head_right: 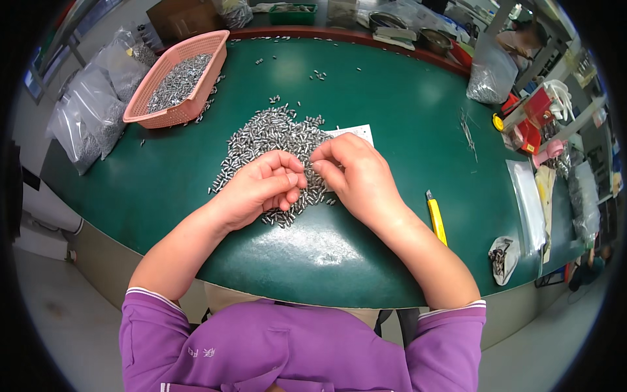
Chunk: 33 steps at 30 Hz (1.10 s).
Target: Inspecting and sorting small metal parts at a workbench.
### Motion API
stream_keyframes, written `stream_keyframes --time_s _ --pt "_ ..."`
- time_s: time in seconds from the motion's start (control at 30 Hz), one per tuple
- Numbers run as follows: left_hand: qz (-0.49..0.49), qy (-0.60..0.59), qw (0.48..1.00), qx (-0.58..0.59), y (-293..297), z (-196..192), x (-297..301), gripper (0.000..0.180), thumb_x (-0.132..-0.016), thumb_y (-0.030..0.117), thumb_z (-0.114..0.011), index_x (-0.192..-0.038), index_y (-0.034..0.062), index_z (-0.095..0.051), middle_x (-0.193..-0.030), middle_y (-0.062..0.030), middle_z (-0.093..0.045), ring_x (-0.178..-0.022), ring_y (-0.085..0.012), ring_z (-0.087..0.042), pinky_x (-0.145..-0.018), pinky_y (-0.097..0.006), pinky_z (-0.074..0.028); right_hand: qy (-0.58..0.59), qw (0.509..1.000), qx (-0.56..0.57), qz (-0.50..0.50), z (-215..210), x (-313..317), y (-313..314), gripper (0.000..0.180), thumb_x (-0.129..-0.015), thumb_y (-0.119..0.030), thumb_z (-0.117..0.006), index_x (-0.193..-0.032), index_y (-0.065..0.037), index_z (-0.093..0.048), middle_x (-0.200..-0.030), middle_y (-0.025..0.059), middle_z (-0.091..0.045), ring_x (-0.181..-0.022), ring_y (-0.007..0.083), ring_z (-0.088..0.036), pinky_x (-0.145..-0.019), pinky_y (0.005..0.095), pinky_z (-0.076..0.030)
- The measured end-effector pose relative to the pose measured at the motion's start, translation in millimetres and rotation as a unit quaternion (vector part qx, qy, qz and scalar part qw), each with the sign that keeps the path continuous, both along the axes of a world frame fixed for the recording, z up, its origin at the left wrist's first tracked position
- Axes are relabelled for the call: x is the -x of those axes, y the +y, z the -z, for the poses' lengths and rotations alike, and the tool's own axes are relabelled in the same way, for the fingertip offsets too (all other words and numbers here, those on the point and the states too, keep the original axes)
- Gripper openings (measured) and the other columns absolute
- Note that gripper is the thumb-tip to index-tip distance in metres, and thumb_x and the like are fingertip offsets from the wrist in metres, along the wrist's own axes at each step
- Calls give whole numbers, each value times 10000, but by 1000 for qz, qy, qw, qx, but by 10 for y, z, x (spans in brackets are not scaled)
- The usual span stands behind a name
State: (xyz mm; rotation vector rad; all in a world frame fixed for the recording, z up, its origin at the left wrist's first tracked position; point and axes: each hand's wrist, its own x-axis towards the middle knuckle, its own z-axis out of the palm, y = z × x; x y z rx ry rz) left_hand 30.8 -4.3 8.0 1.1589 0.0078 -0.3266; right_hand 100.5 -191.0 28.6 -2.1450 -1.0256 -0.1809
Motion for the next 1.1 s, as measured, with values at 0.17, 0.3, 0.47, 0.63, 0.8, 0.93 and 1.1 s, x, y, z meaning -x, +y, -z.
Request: stream_keyframes --time_s 0.17,0.3,0.47,0.63,0.8,0.93,1.1 --pt "31 22 999 29 -5 -20 7 205 -930 146 -565 -1094 44 -497 -940 -34 -584 -723 -74 -551 -645 -203 -490 95 992 -63 -63 -36 52 12 104 -821 -90 -674 -907 -36 -652 -834 78 -604 -791 207 -602 -690 313 -494" --pt "46 1 999 -12 8 24 -16 194 -951 193 -549 -1079 53 -505 -911 -23 -582 -713 -64 -542 -645 -199 -480 52 991 -75 -94 4 36 22 101 -827 -73 -658 -921 -37 -659 -849 83 -611 -796 217 -604 -699 319 -494" --pt "40 5 999 27 14 47 -23 149 -978 192 -490 -1043 61 -522 -896 -22 -587 -708 -62 -540 -634 -201 -476 16 999 19 -20 50 2 -30 209 -770 -84 -678 -975 -49 -652 -900 118 -629 -857 301 -609 -764 379 -496" --pt "37 2 998 54 6 47 -22 152 -991 173 -443 -1025 54 -532 -900 -33 -592 -709 -72 -547 -631 -213 -481 17 994 94 -55 97 16 -37 137 -747 -74 -665 -877 -43 -632 -871 125 -618 -867 333 -594 -771 412 -483" --pt "28 14 996 79 17 63 -32 195 -993 162 -411 -1082 22 -514 -936 -74 -583 -718 -102 -548 -607 -223 -473 -31 995 77 -47 160 15 -38 114 -754 -80 -663 -858 -50 -630 -855 116 -608 -860 320 -589 -757 410 -482" --pt "14 11 995 97 30 35 -33 182 -969 149 -453 -1090 22 -502 -931 -62 -585 -720 -93 -565 -639 -232 -497 -62 998 23 -16 47 20 -10 111 -773 -93 -661 -875 -67 -626 -875 96 -595 -862 298 -588 -743 402 -486" --pt "24 17 999 26 19 34 -24 179 -946 168 -528 -1064 35 -503 -906 -37 -580 -699 -71 -547 -615 -207 -479 -60 998 -14 -21 -31 48 4 118 -776 -109 -674 -875 -76 -621 -882 72 -588 -872 275 -590 -741 387 -491"
